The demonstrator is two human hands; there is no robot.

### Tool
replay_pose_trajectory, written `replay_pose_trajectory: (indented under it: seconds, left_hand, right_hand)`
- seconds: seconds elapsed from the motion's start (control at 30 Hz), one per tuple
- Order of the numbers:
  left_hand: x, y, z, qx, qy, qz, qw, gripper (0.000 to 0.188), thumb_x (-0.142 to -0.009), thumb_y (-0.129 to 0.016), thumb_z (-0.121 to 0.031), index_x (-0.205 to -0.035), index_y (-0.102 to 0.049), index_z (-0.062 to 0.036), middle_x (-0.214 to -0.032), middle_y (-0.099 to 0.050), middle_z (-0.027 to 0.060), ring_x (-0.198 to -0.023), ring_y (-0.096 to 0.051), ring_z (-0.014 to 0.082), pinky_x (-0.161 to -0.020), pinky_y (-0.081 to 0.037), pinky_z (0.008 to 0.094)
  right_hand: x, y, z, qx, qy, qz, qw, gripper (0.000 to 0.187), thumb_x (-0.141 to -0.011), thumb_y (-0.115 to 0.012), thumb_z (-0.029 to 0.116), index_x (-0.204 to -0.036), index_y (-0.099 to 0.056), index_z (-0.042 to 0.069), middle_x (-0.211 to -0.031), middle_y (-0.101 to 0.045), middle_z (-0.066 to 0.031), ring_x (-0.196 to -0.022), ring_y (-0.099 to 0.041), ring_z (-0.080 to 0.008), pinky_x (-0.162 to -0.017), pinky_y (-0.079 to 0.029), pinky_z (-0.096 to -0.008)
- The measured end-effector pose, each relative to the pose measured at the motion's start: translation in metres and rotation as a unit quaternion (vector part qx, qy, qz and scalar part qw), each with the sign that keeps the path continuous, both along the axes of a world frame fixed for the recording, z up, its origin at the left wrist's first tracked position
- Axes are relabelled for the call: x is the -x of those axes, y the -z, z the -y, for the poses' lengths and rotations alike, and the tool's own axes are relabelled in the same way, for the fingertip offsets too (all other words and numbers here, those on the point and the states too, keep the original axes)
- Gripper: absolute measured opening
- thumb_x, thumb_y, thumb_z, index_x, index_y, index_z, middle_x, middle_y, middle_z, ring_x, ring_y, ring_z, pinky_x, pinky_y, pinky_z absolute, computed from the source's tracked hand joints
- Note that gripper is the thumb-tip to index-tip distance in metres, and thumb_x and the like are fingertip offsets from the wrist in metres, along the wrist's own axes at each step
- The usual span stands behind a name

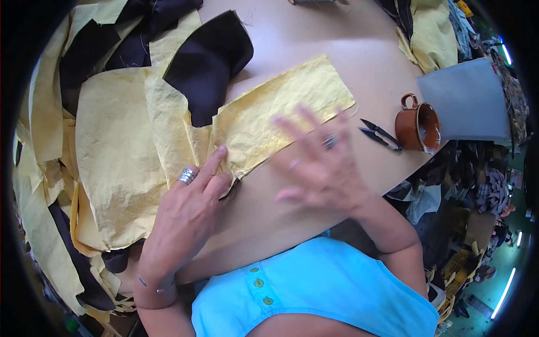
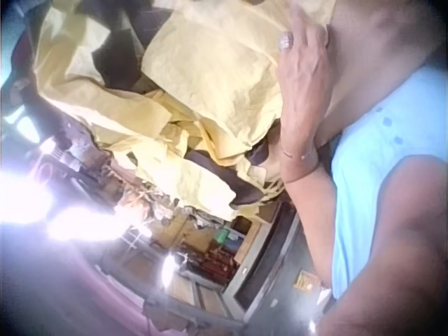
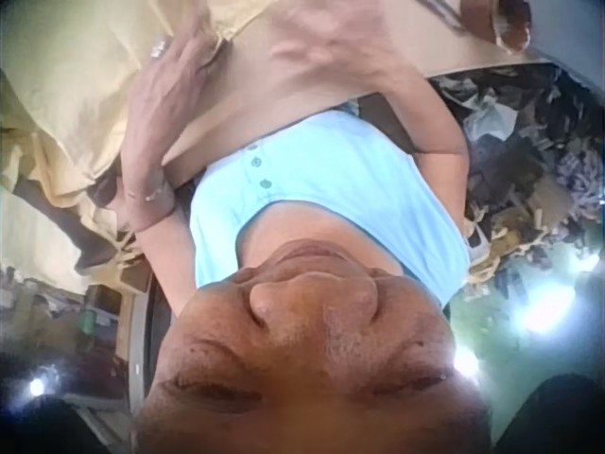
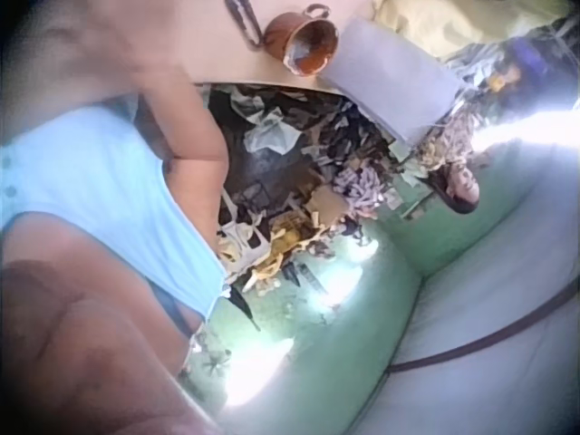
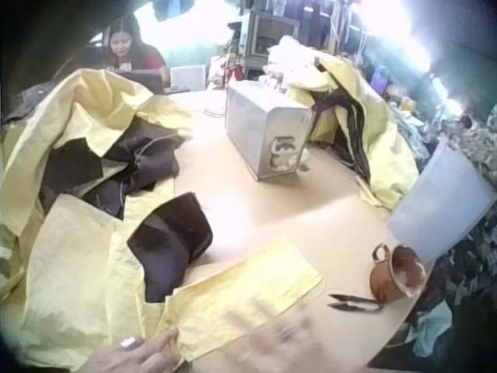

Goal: The person aligns and pins together pieces of yellow and dark fabric on a workspace, using a small pair of snips to trim thread ends.

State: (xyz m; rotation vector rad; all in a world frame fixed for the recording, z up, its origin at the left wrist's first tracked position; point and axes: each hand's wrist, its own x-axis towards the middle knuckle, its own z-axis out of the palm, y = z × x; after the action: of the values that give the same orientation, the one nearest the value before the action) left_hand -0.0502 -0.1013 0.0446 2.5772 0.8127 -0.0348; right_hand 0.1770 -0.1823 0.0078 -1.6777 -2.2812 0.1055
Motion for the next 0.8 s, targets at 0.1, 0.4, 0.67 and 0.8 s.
replay_pose_trajectory:
  seconds: [0.1,0.4,0.67,0.8]
  left_hand:
    - [0.000,0.002,0.002,-0.012,0.003,0.017,1.000,0.038,-0.066,-0.065,0.001,-0.102,-0.055,-0.0038,-0.134,-0.045,0.0110,-0.095,-0.055,0.0345,-0.081,-0.045,0.0396]
    - [-0.010,-0.014,0.004,-0.102,0.030,-0.019,0.994,0.029,-0.068,-0.067,-0.009,-0.094,-0.055,-0.0050,-0.116,-0.054,0.0115,-0.084,-0.055,0.0283,-0.072,-0.045,0.0362]
    - [-0.125,0.005,-0.061,-0.164,0.054,0.030,0.985,0.037,-0.074,-0.069,-0.021,-0.103,-0.053,-0.0037,-0.102,-0.053,0.0112,-0.092,-0.054,0.0293,-0.081,-0.044,0.0366]
    - [-0.154,0.014,-0.069,-0.010,-0.047,0.025,0.999,0.045,-0.076,-0.067,-0.014,-0.116,-0.049,-0.0046,-0.106,-0.052,0.0120,-0.096,-0.054,0.0300,-0.084,-0.044,0.0378]
  right_hand:
    - [-0.046,-0.002,0.006,-0.059,0.144,0.081,0.985,0.045,-0.080,-0.057,0.044,-0.115,-0.059,0.015,-0.136,-0.039,-0.0089,-0.129,-0.032,-0.0307,-0.103,-0.016,-0.0587]
    - [-0.085,0.005,0.052,-0.009,0.268,0.085,0.960,0.058,-0.075,-0.053,-0.003,-0.131,-0.041,0.005,-0.112,-0.054,-0.0159,-0.102,-0.053,-0.0327,-0.089,-0.042,-0.0401]
    - [-0.093,-0.003,0.043,-0.031,0.264,-0.054,0.962,0.063,-0.072,-0.047,-0.009,-0.133,-0.037,0.005,-0.104,-0.051,-0.0187,-0.094,-0.053,-0.0368,-0.078,-0.045,-0.0418]
    - [-0.094,-0.005,0.041,-0.070,0.267,-0.136,0.951,0.063,-0.074,-0.044,-0.008,-0.135,-0.034,0.005,-0.107,-0.050,-0.0211,-0.095,-0.053,-0.0397,-0.080,-0.044,-0.0450]
